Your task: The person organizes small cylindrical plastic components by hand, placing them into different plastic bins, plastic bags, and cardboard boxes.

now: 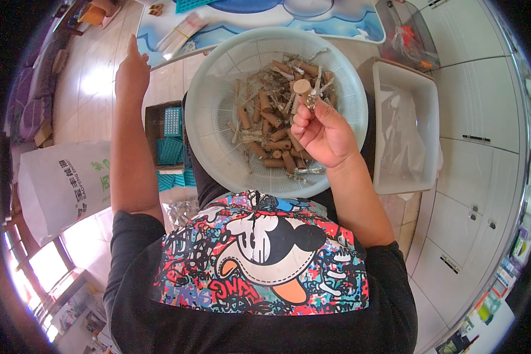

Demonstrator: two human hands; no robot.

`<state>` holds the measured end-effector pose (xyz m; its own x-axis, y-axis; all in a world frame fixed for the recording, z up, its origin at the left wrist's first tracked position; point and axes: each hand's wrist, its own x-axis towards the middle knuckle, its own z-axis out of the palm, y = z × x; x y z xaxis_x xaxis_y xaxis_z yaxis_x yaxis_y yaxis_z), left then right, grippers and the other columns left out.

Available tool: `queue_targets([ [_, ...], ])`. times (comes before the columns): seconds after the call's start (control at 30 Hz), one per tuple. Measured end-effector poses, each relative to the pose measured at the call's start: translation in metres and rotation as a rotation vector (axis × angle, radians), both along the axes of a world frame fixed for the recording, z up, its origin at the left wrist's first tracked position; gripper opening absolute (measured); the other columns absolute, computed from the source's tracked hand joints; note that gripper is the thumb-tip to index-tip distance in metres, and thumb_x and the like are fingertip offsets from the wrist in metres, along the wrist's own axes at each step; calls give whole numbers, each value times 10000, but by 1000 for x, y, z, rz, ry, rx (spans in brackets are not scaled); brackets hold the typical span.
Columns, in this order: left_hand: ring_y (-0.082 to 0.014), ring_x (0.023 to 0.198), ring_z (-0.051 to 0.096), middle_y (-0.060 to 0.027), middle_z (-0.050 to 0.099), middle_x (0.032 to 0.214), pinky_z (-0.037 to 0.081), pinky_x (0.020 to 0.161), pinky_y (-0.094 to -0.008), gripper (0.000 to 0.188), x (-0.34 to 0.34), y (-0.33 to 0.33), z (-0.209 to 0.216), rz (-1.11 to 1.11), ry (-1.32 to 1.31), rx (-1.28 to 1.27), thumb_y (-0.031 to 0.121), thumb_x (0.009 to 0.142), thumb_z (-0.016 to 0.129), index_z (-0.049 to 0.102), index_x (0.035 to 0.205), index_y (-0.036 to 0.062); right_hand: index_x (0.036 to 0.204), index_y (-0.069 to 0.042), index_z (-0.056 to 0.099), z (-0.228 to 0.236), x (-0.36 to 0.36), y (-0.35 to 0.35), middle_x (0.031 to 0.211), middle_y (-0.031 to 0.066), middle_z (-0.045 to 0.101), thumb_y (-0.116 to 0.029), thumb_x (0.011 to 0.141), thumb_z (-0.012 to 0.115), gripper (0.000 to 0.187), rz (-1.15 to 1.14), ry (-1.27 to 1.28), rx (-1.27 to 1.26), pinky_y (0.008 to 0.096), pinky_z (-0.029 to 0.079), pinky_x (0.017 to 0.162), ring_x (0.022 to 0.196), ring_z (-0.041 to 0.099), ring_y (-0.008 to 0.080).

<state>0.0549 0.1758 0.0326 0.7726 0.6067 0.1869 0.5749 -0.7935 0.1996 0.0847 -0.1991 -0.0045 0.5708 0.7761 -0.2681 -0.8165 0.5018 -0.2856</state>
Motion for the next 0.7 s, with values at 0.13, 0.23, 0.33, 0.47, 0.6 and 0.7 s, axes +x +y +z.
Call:
queue_targets([
  [0.13, -308, 762, 608, -172, 626, 825, 478, 661, -368, 262, -12, 17, 10, 7, -47, -166, 163, 850, 490, 519, 1075, 31, 1021, -18, 547, 3, -1, 0, 776, 7, 523, -215, 827, 581, 279, -5, -85, -42, 250, 396, 661, 692, 470, 122],
  [0.23, -174, 678, 610, -118, 633, 774, 480, 616, -264, 154, -27, -21, 34, -18, -441, -618, 114, 808, 568, 581, 899, -9, 1021, -13, 553, 10, -7, 3, 832, 17, 555, -163, 828, 585, 247, -194, -293, -387, 229, 419, 654, 698, 502, 109],
  [0.33, -96, 628, 578, -73, 629, 756, 467, 583, -203, 123, -39, -78, 36, -183, -494, -1132, 73, 778, 616, 580, 856, -15, 1030, 0, 555, 24, -11, 10, 866, 30, 572, -100, 825, 586, 230, -395, -611, -672, 202, 424, 667, 714, 518, 88],
  [0.47, -95, 608, 582, -65, 621, 708, 480, 546, -208, 99, -47, -124, 25, -187, -372, -1466, 74, 786, 619, 569, 802, -10, 1032, 14, 558, 47, -16, 20, 863, 30, 574, -55, 809, 597, 238, -561, -886, -773, 194, 414, 690, 724, 511, 76],
  [0.6, -106, 604, 586, -70, 619, 710, 485, 537, -212, 109, -51, -147, 21, -235, -264, -1559, 65, 788, 618, 553, 823, -15, 983, 17, 580, 45, -15, 20, 862, 50, 575, -13, 760, 637, 232, -691, -1322, -863, 207, 418, 666, 709, 512, 97],
  [0.7, -107, 612, 586, -68, 616, 727, 485, 534, -214, 115, -53, -155, 18, -262, -255, -1608, 36, 780, 619, 545, 845, -24, 957, -4, 590, 45, -13, 19, 788, 88, 586, 15, 695, 666, 274, -758, -1702, -986, 265, 431, 591, 664, 532, 191],
])
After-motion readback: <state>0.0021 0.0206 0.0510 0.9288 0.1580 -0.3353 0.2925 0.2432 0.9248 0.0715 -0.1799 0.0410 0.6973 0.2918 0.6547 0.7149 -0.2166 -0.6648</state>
